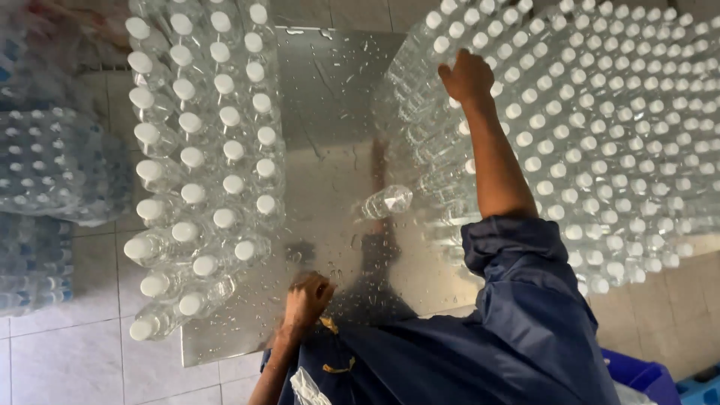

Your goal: Manually tightening the caps on plastic water bottles on a production line table.

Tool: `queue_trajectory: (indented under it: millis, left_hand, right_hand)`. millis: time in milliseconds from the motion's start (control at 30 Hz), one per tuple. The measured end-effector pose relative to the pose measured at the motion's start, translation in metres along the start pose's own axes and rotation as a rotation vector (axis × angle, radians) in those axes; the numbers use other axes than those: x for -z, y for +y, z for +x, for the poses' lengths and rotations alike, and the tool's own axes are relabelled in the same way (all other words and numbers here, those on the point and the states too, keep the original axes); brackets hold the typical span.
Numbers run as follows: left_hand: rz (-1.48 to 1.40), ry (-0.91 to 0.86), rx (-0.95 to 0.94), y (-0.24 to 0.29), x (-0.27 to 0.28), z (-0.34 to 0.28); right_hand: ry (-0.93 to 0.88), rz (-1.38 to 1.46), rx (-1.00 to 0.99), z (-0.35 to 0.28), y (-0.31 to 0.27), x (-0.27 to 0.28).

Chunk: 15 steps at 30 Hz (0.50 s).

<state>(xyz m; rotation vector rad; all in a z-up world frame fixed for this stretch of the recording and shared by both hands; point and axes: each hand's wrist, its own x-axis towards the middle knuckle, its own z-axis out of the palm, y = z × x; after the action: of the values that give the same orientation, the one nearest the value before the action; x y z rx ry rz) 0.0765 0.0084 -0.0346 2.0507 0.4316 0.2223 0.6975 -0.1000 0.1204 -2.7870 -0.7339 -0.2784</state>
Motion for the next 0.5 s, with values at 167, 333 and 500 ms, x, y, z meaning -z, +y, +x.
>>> queue_trajectory:
  millis: [167, 333, 500]
  left_hand:
    - [0.003, -0.063, 0.016, 0.017, -0.016, 0.043]
    - [-0.077, 0.107, 0.109, 0.039, -0.018, 0.086]
    - [-0.118, 0.269, 0.017, 0.036, -0.013, 0.144]
  right_hand:
    - [-0.5, -0.507, 0.125, 0.034, -0.015, -0.033]
    - [-0.203, -0.376, 0.609, -0.032, -0.075, -0.046]
    - [-0.235, -0.217, 0.91, -0.121, -0.159, -0.019]
